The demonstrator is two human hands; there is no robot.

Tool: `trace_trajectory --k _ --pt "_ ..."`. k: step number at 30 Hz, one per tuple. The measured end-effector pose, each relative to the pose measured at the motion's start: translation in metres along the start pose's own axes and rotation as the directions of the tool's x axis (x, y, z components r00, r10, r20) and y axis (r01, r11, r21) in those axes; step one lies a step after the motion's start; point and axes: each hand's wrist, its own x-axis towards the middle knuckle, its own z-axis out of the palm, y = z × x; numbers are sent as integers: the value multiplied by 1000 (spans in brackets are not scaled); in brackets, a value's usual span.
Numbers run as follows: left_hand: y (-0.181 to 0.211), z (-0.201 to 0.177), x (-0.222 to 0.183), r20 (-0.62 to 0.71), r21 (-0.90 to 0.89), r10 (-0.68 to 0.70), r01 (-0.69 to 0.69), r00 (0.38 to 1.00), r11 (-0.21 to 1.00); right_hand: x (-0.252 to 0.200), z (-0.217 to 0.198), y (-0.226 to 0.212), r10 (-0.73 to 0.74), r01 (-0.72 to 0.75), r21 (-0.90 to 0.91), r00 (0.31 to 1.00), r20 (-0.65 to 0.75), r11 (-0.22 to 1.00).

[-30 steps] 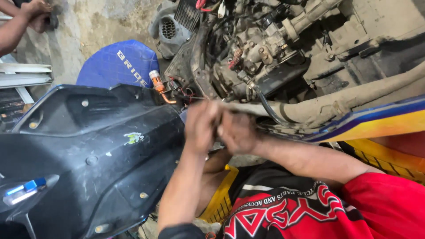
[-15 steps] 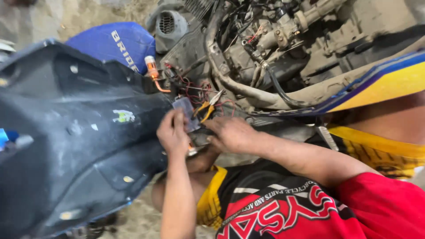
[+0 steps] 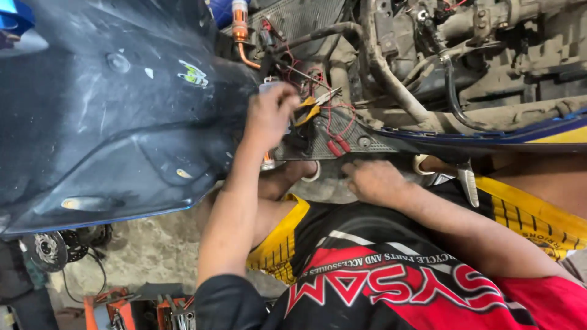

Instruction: Repairing the electrical wiring and engine components of a motorcycle

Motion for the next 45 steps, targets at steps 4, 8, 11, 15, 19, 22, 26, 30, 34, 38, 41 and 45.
trace_trajectory --k 4,8,11,15,19,22,26,30,34,38,41,45 --pt "5 21 -66 194 25 -5 1 981 1000 29 40 14 18 -37 -104 985 -171 994" --pt "8 32 -96 368 115 61 -111 928 987 29 13 -17 -279 236 -176 916 -287 956" --pt "-8 18 -73 219 40 193 -206 957 978 -39 -93 -39 -458 473 -32 833 -311 881" --pt "61 -4 4 37 181 364 -364 931 913 -112 -209 -14 -562 577 -126 683 -466 807" --pt "88 43 120 6 220 669 -653 743 724 -134 -285 43 213 -168 -680 977 -17 713" --pt "97 77 181 82 276 642 -637 762 720 -117 -303 95 56 -234 -627 955 -290 743" --pt "144 74 205 422 202 377 -490 825 848 -63 -316 113 303 -264 -500 953 -2 825" --pt "136 95 223 204 -19 553 -562 808 827 -23 -309 118 395 -412 -251 911 -117 876" --pt "147 103 225 127 -224 568 -534 814 815 -6 -316 129 412 -456 -146 875 -255 878" --pt "161 99 228 314 -519 554 -349 771 780 -13 -328 124 514 -494 149 843 -156 856" --pt "160 103 236 383 -576 584 -309 716 757 -20 -329 115 591 -515 442 806 -43 735" --pt "157 93 240 457 -584 565 -248 687 773 -22 -323 112 660 -541 583 751 11 606"
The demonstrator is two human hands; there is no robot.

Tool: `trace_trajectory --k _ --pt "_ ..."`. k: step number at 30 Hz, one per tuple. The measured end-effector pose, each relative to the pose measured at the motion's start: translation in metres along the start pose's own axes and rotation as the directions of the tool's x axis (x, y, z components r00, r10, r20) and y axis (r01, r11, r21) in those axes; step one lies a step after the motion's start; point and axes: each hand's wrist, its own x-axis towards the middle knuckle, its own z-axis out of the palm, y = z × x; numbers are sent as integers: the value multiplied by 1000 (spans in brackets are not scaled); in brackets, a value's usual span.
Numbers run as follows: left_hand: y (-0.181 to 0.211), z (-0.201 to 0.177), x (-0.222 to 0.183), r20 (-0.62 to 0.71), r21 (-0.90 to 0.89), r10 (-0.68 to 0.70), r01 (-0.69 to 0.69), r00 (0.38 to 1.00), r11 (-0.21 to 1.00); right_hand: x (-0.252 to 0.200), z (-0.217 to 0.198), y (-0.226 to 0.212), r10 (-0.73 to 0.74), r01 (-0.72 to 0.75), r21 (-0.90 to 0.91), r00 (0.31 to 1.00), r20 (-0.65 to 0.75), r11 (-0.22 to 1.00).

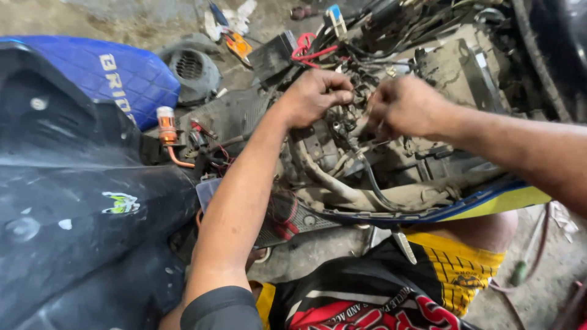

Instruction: Repairing the electrical wiring and engine components of a motorcycle

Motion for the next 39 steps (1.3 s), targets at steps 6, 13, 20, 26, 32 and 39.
trace_trajectory --k 6,13,20,26,32,39 --pt "-7 4 -3 -87 -101 124 -133 988 986 33 12 23 -51 81 450 996 -78 889" --pt "14 -4 -8 -1 13 -42 42 999 999 41 6 33 -207 161 502 978 36 850" --pt "22 -7 -16 -7 88 50 -50 999 995 43 6 25 -222 165 459 972 74 873" --pt "11 3 -14 -123 213 235 -205 964 955 42 -1 27 -261 189 424 958 119 886" --pt "15 6 -20 -212 304 200 -130 957 944 18 -20 -7 -209 180 177 964 163 968" --pt "9 8 -17 -256 289 250 -173 934 942 6 -23 -18 15 1 -119 991 136 993"
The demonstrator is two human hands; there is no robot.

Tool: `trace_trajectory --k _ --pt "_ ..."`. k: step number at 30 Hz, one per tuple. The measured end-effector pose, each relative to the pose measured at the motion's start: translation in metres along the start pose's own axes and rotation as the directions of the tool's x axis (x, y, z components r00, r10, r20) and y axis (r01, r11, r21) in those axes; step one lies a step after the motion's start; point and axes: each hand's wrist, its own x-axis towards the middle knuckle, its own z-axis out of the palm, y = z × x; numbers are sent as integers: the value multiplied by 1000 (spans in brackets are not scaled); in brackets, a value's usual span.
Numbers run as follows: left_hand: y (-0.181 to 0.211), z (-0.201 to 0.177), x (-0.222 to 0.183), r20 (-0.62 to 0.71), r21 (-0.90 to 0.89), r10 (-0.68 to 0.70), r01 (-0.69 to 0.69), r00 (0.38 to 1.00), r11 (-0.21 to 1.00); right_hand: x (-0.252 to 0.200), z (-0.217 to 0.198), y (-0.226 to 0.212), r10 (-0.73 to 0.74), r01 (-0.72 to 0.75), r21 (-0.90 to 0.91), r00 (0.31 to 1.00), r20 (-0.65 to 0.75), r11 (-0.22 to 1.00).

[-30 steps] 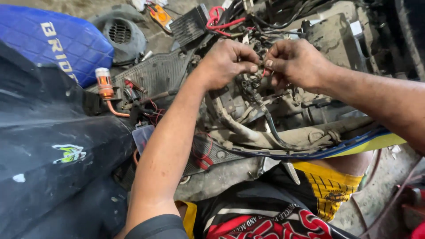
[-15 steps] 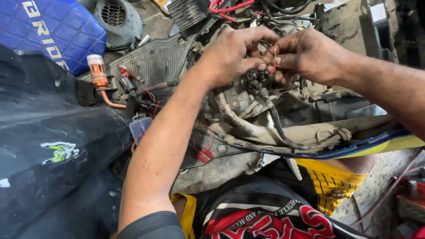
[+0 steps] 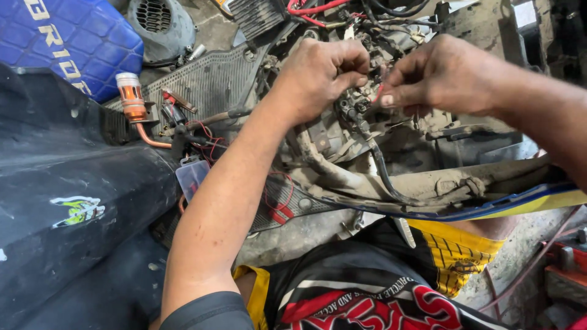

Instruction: Repairing the electrical wiring and engine components of a motorcycle

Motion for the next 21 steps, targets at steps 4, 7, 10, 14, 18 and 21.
trace_trajectory --k 4,7,10,14,18,21 --pt "5 -5 1 66 -16 -14 15 998 1000 4 16 4 -62 74 56 981 -182 996" --pt "4 -6 0 110 20 -30 28 993 999 10 21 10 -84 104 95 976 -201 990" --pt "11 -10 0 120 -6 -50 52 991 999 17 24 23 -135 153 84 972 -192 985" --pt "-5 2 -5 174 172 -69 38 982 984 18 21 23 -204 199 -46 960 -189 979" --pt "-7 5 -5 125 190 -35 11 992 982 20 20 24 -198 187 -71 961 -193 980" --pt "-4 4 -3 41 133 107 -112 993 985 24 19 32 -262 240 -125 942 -208 963"
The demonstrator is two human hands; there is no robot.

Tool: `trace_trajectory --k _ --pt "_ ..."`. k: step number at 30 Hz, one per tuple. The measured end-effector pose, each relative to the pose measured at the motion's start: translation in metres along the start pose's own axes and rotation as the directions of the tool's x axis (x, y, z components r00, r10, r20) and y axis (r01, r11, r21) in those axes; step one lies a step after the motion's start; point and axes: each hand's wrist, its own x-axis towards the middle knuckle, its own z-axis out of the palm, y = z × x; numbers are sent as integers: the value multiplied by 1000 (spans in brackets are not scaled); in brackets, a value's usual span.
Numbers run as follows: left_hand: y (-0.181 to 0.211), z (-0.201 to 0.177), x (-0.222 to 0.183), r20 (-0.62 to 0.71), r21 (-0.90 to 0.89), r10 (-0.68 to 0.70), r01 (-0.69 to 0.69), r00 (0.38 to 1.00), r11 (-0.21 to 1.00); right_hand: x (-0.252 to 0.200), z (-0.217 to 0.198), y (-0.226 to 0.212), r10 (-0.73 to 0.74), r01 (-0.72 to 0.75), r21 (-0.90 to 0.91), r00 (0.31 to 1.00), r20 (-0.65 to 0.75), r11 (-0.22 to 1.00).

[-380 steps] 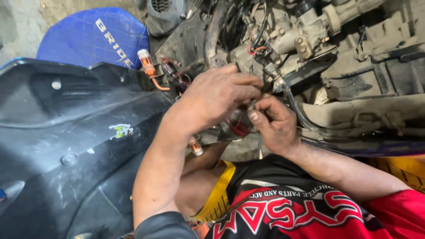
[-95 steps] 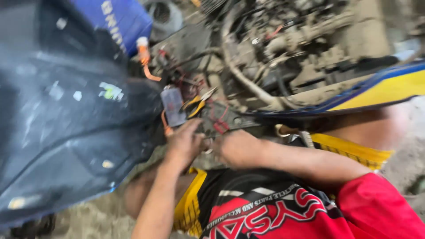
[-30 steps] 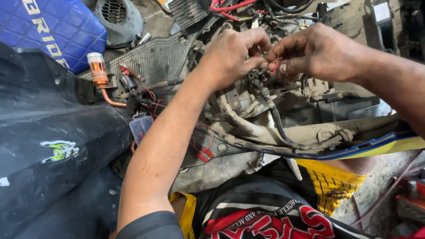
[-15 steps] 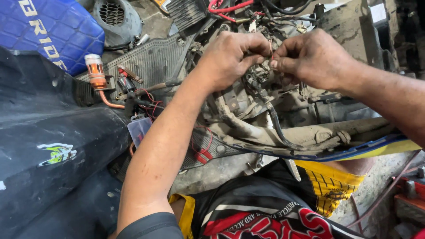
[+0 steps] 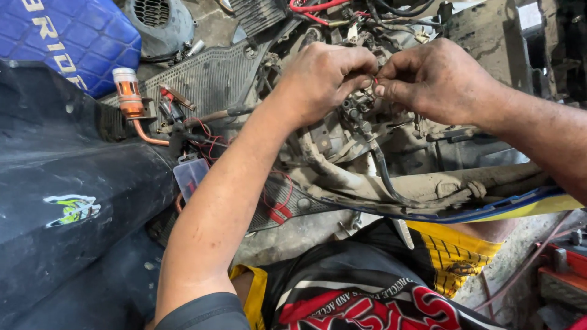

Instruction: Repairing the electrical wiring and engine components of a motorcycle

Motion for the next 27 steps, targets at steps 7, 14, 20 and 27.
trace_trajectory --k 7,14,20,27 --pt "0 5 2 29 10 -56 56 998 998 -2 3 12 -195 174 -159 973 -125 972" --pt "6 -5 4 124 -68 -113 122 986 990 -4 -6 -9 -7 4 201 1000 18 980" --pt "3 8 0 -44 -27 58 -60 997 998 7 13 14 102 -181 725 983 151 664" --pt "5 6 0 43 3 -40 40 998 999 1 1 0 91 -92 81 996 13 993"
